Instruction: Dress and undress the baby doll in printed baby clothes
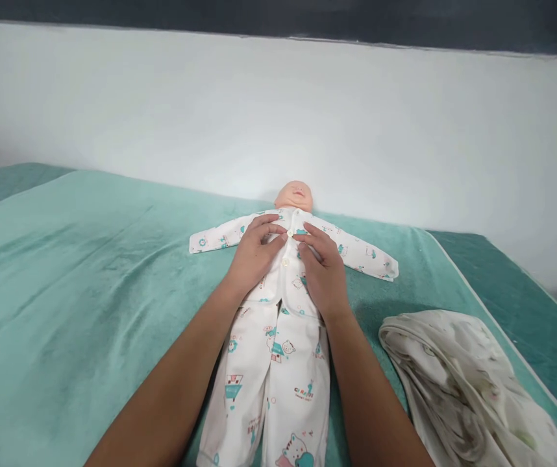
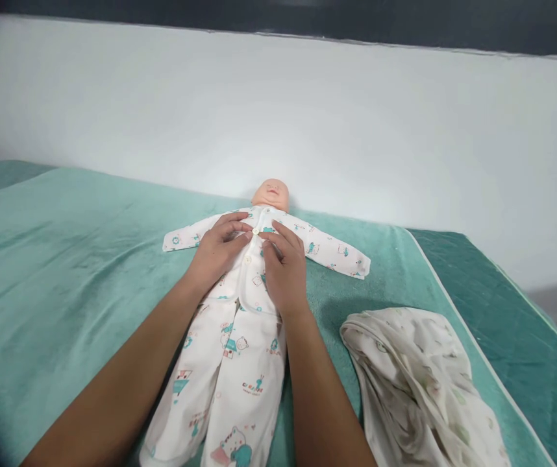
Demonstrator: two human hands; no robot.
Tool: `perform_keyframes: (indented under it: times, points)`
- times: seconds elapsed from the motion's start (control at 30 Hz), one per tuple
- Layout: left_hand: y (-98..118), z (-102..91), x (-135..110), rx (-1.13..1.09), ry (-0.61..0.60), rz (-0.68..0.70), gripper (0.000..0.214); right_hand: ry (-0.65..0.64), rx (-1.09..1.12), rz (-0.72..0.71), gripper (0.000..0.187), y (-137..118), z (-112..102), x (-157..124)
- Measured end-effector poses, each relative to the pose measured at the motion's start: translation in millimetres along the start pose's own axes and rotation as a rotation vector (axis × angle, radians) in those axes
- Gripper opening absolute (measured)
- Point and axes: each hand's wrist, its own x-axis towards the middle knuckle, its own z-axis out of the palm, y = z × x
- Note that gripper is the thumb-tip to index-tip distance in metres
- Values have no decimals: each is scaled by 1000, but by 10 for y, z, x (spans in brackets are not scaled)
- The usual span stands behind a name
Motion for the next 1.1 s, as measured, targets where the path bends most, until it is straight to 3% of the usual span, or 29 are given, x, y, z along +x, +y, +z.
perform_keyframes:
  times: [0.63,0.9,1.1]
  points:
    - [33,13,-4,-5,19,-15,2,-47,-52,-90,23,9,-18,28]
    - [42,44,-8,55,51,21,4,70,-193,-164,32,-39,39,-24]
    - [32,45,-13,78,69,60,4,2,-264,-273,40,-48,28,-19]
